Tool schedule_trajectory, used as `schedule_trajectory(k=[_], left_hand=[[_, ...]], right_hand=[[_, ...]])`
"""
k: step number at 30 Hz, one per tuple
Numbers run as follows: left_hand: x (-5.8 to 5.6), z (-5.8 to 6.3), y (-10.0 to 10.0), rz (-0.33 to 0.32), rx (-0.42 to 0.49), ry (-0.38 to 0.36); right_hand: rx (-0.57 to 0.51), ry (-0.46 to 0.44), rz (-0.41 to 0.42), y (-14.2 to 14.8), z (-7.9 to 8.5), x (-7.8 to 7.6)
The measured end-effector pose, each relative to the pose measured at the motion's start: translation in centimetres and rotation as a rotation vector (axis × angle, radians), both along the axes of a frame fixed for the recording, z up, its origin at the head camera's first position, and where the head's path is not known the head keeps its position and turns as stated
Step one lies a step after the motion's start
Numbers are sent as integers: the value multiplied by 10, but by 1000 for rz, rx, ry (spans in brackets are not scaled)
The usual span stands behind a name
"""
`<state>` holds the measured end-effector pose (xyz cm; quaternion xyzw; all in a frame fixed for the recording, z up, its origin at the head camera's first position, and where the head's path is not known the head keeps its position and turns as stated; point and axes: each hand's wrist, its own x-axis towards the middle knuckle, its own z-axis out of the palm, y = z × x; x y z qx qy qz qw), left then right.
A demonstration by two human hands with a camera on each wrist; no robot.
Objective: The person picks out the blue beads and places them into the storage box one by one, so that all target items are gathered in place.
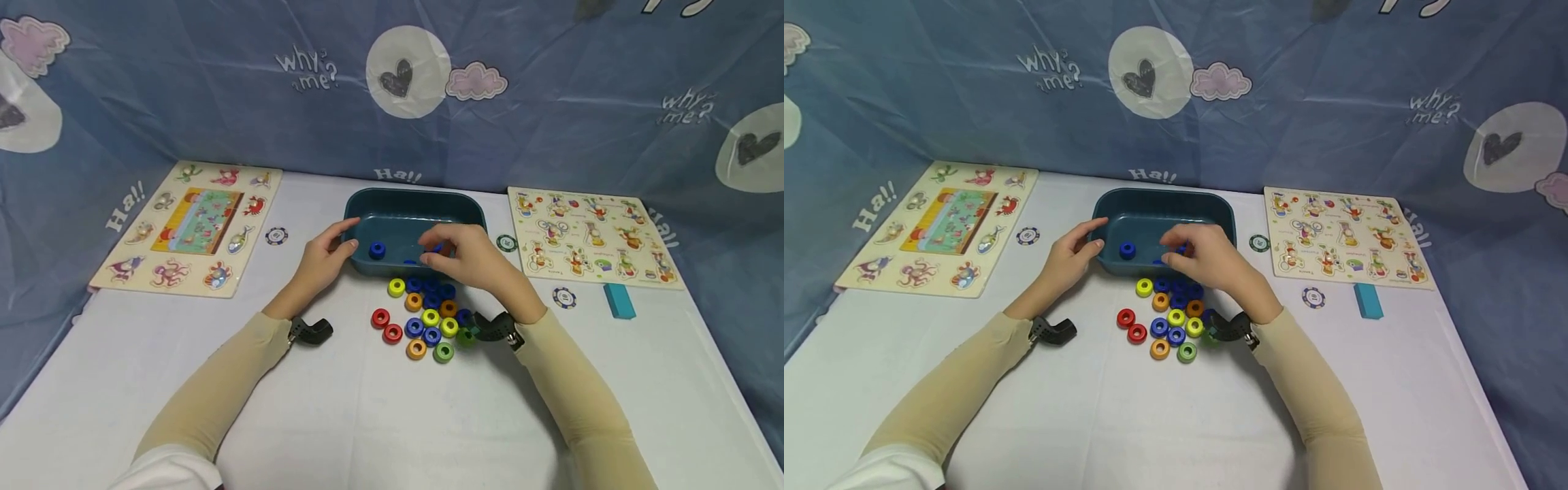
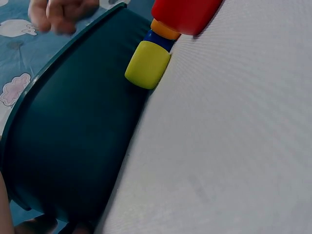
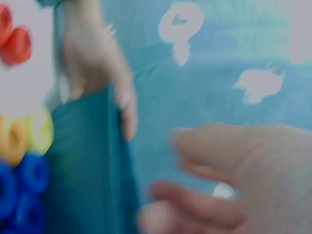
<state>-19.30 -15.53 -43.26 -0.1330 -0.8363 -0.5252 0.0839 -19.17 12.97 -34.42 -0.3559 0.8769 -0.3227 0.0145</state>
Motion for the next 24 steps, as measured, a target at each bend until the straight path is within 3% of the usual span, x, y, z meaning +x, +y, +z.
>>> schedule_trajectory(k=[4, 9, 11, 18, 24], left_hand=[[0, 1, 0, 0, -5, 6], [1, 2, 1, 6, -9, -13], [2, 5, 2, 3, -1, -23], [19, 35, 10, -5, -23, -33], [5, 11, 3, 3, -14, -10]], right_hand=[[222, -140, 128, -5, 10, 15], [454, -243, 157, -12, 6, 25], [499, -246, 139, -16, 4, 29], [630, -193, -4, -32, 2, 45], [735, -91, -44, -41, -3, 51]])
